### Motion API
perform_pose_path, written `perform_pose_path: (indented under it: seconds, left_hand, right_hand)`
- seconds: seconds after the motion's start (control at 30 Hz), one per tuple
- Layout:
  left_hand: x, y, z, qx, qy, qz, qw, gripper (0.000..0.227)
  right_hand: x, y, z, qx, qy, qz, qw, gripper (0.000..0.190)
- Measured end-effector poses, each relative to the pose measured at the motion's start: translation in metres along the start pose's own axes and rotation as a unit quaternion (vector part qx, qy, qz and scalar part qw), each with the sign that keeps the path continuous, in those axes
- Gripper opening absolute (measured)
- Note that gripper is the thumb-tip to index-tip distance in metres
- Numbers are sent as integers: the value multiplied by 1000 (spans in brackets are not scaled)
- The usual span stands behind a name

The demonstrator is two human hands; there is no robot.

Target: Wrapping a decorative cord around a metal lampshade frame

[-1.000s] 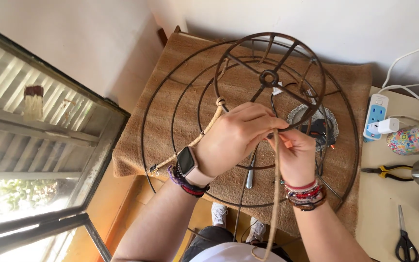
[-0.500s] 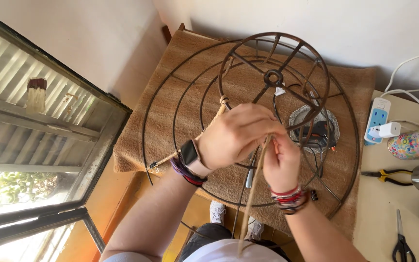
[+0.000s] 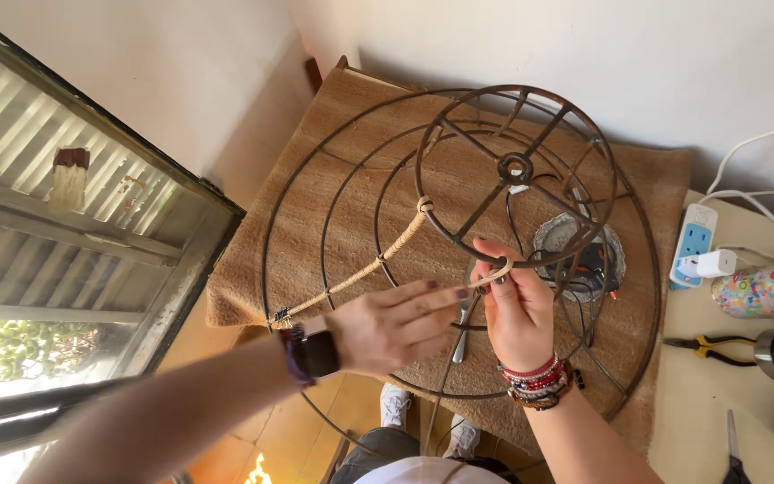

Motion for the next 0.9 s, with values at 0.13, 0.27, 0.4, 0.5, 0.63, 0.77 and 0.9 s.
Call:
perform_pose_path:
  seconds: [0.13,0.27,0.4,0.5,0.63,0.77,0.9]
  left_hand:
    - [10,11,11,222,283,-37,932,17]
    - [19,3,-18,313,331,44,889,27]
    - [51,13,-19,283,362,53,887,36]
    - [56,14,-32,262,322,72,907,47]
    - [66,15,-2,154,202,140,957,44]
    - [87,5,62,-29,8,293,956,21]
    - [118,14,39,91,93,372,919,39]
  right_hand:
    - [10,8,-11,34,-23,-48,998,27]
    - [9,9,-13,64,-41,-87,993,21]
    - [18,22,-24,55,-15,-93,994,16]
    - [15,22,-28,76,-31,-73,994,30]
    - [11,6,-11,73,-10,-70,995,34]
    - [-2,-3,16,158,35,-114,980,32]
    - [-9,-9,19,145,23,-79,986,40]
Point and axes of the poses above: each hand's wrist, its own x-axis towards the middle knuckle, its own z-axis out of the back of the hand, y = z × x, the point moved 3 cm from there along x, towards the middle knuckle, and after that the axes turned 8 degrees about x, right-handed, at the moved point
